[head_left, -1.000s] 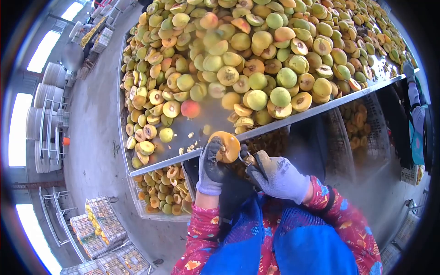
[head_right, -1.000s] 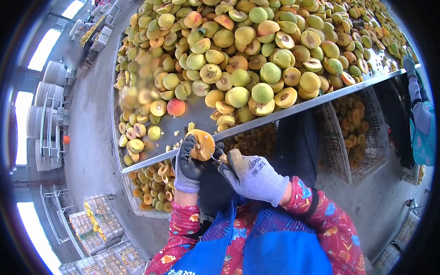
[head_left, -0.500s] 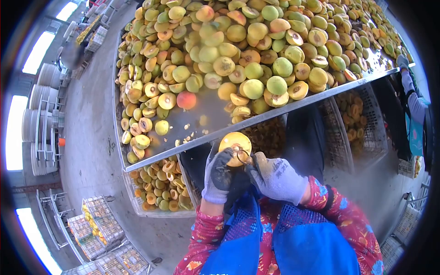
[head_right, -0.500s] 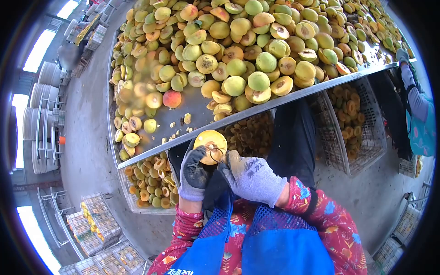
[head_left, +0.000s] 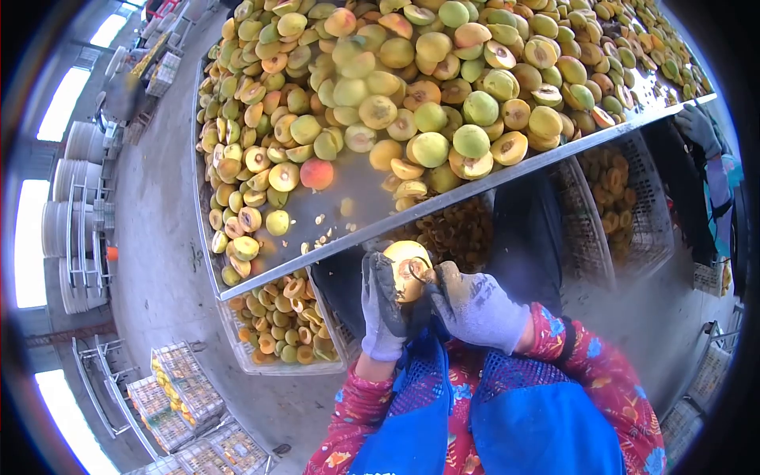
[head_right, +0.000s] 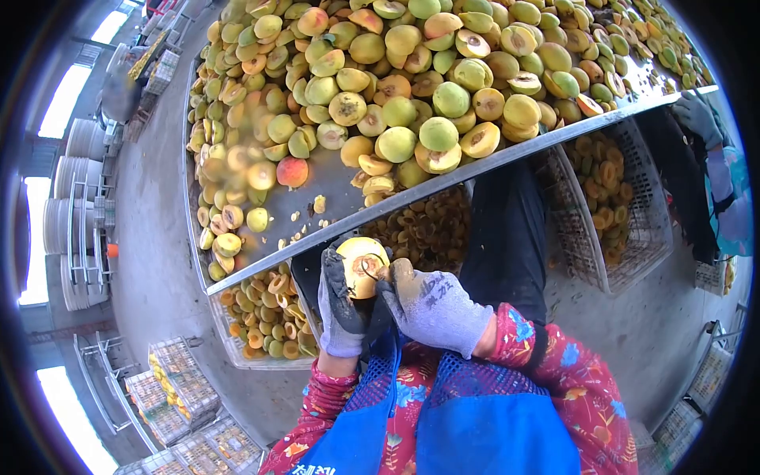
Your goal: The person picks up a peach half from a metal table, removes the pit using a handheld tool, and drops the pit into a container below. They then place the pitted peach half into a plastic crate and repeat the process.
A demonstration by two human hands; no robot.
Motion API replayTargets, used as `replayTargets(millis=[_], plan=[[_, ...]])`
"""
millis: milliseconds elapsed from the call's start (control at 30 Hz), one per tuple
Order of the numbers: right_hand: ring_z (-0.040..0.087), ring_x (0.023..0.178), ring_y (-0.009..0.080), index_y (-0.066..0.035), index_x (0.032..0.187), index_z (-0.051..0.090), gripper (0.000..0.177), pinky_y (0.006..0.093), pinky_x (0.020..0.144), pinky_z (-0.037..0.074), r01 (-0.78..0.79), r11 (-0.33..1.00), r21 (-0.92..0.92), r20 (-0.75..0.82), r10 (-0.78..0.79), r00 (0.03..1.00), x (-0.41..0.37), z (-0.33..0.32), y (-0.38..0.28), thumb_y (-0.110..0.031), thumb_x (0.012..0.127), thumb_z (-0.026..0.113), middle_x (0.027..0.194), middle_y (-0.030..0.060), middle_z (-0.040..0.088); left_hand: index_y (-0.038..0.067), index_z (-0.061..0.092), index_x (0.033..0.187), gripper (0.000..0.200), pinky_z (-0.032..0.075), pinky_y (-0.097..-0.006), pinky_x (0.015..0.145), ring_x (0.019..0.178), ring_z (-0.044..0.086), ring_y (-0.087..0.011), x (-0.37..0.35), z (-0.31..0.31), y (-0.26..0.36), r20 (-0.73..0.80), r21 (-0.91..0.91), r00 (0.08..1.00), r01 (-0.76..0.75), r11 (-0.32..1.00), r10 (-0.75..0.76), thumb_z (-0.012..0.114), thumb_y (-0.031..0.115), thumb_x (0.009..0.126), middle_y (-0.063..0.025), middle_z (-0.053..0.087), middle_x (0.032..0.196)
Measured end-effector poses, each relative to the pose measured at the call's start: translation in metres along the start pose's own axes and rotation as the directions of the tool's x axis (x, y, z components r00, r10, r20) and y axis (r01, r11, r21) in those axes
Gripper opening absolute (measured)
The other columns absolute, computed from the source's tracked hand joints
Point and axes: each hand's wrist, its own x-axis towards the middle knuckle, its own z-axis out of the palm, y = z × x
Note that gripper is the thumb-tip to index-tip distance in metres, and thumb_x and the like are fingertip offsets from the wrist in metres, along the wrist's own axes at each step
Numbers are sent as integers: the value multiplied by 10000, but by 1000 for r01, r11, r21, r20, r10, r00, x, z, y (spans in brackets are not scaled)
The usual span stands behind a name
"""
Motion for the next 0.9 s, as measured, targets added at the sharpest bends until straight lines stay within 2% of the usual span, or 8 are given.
replayTargets(millis=[167,200,267,367,467,567,700,900], plan=[[620,547,354,27,934,477,241,445,466,458,-65,997,36,89,62,994,0,-4,-1,-206,963,530,593,198,565,-31,518,1233,493,499,-402,905,1044,597,-318,-2,2,0,-10,120,990,-139,983,141,716,197,843,-197,586,1186],[629,581,352,33,947,487,246,445,487,465,68,997,-30,72,-66,995,-1,-3,2,-210,969,517,621,209,574,-31,511,1239,453,497,-390,909,1049,594,-292,-2,4,0,-44,-165,997,55,985,-63,674,195,882,-186,589,1184],[646,651,350,46,974,507,263,446,530,479,324,931,-170,61,-318,946,-1,-6,9,-217,981,493,678,232,592,-31,497,1252,379,494,-365,917,1058,587,-240,-1,13,4,61,-667,895,366,649,-442,589,192,959,-163,594,1180],[648,727,369,47,1013,537,292,433,578,491,-355,800,484,367,183,912,10,-22,5,-235,999,462,740,236,606,-19,509,1243,298,499,-326,893,1022,597,-197,0,23,20,-53,-587,905,314,746,-422,507,161,1005,-134,615,1139],[640,656,335,43,1011,536,330,408,576,498,157,975,160,139,-180,974,-3,6,33,-279,1011,458,706,183,600,-14,510,1249,297,506,-322,879,988,623,-215,-1,24,23,-81,-402,924,314,860,-375,507,144,999,-150,628,1115],[596,542,220,-5,977,549,349,350,497,481,-601,579,552,540,301,786,8,-33,2,-341,1016,464,655,99,563,-14,503,1261,309,504,-329,894,999,631,-236,-5,27,18,-26,-417,899,388,822,-437,513,128,986,-160,630,1108],[488,428,73,-67,928,542,404,218,344,379,-746,234,624,739,137,660,6,-41,6,-450,1008,440,633,-3,510,-20,482,1277,358,484,-347,931,1031,622,-251,-6,30,20,-191,-384,969,74,920,-157,556,125,959,-160,629,1124],[443,417,73,-78,878,538,405,225,353,364,-815,271,512,760,298,577,1,-33,6,-454,1003,453,616,-15,487,-2,548,1200,241,491,-325,890,1012,628,-215,-1,19,16,273,-340,812,583,738,-516,481,128,1008,-141,642,1059]])
